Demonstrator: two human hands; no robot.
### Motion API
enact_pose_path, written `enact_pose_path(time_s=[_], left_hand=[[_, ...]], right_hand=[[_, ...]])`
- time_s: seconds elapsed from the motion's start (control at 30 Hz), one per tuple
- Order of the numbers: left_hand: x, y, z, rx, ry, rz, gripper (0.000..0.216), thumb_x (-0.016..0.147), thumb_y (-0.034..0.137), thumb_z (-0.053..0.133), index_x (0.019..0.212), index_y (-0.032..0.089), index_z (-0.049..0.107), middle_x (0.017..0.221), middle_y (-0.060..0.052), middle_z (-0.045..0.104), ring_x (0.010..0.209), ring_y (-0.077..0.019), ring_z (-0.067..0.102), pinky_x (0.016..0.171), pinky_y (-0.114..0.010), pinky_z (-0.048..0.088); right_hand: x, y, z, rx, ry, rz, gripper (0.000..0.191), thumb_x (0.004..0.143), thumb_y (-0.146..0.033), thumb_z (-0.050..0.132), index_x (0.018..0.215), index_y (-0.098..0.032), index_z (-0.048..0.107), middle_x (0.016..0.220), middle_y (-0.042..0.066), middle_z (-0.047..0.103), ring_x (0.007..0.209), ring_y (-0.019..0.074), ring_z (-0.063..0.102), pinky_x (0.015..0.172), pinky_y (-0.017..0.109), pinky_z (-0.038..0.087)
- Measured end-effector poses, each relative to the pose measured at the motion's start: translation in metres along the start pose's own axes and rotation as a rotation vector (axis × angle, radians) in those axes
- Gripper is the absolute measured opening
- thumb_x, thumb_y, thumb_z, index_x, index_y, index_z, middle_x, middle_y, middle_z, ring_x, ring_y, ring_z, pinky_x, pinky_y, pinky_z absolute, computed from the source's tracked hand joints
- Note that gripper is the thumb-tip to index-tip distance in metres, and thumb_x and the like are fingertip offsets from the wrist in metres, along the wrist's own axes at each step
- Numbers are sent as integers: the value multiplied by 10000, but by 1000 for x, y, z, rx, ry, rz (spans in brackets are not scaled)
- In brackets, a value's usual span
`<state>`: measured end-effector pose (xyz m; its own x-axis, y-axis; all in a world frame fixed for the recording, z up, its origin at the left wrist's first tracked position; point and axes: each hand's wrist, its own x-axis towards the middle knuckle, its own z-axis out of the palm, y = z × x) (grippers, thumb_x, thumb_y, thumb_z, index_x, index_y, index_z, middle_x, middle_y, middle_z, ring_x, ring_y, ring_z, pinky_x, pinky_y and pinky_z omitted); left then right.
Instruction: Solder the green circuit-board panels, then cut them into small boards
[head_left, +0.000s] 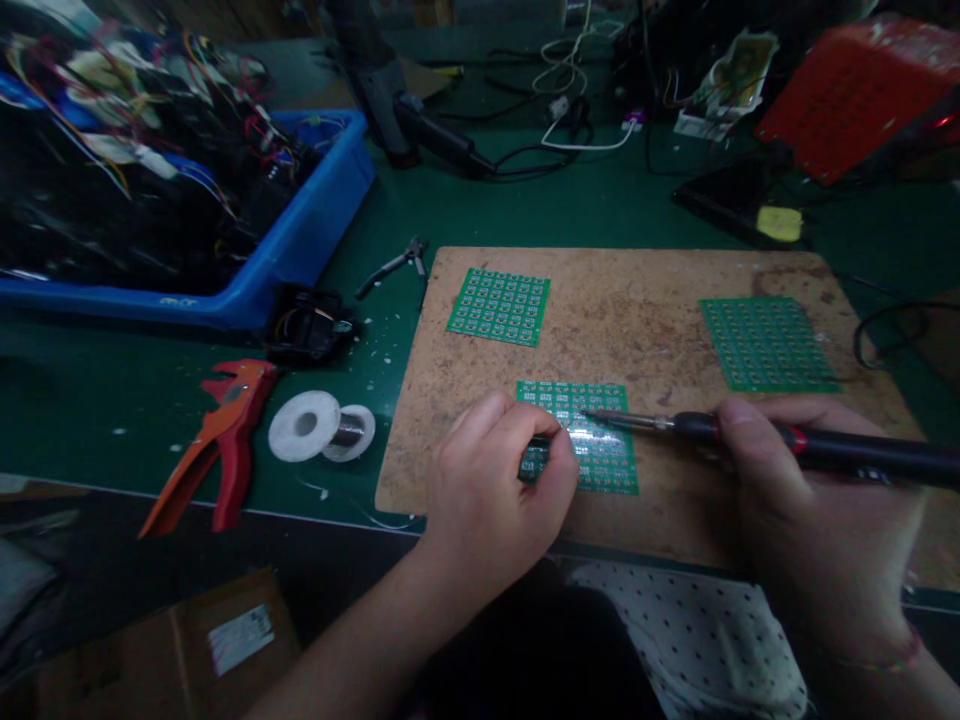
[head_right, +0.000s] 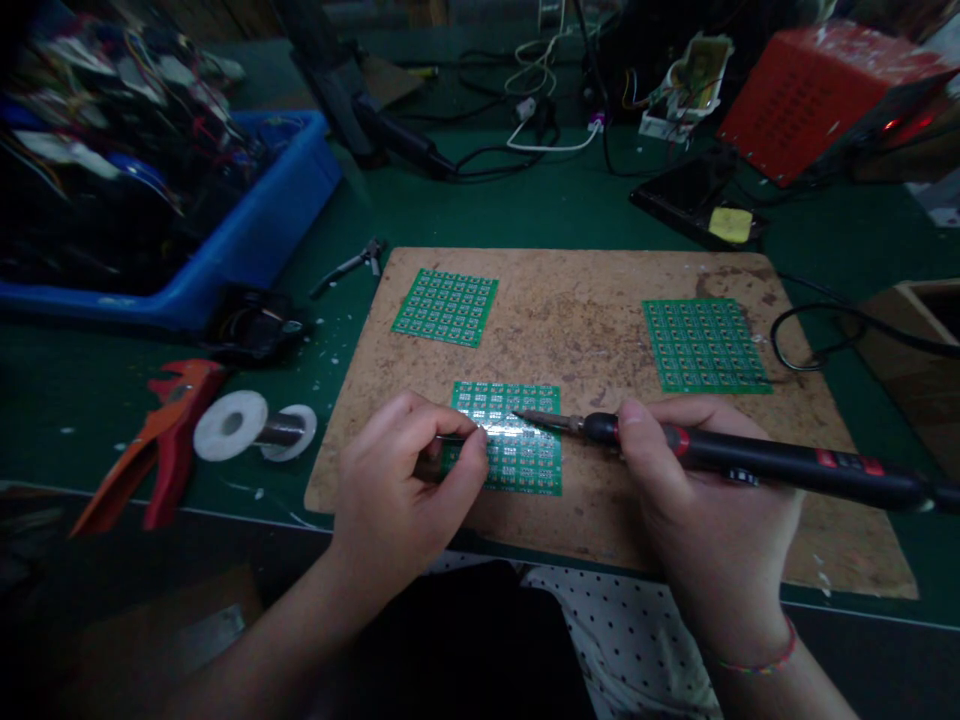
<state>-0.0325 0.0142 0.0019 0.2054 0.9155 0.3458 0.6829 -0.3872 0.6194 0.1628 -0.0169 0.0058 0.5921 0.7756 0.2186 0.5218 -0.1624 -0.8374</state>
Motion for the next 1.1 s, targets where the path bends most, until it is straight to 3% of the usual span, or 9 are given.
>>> enact_pose_path(time_s=[1.1], left_hand=[[-1, -1, 6, 105, -59, 2, 117, 839, 209, 605, 728, 198, 639, 730, 0, 581, 684, -136, 530, 626, -288, 358]], right_hand=[[2, 2, 0, -10, -26, -23, 186, 760, -398, 713, 695, -234, 656, 624, -36, 630, 542, 91, 545, 515, 252, 391]])
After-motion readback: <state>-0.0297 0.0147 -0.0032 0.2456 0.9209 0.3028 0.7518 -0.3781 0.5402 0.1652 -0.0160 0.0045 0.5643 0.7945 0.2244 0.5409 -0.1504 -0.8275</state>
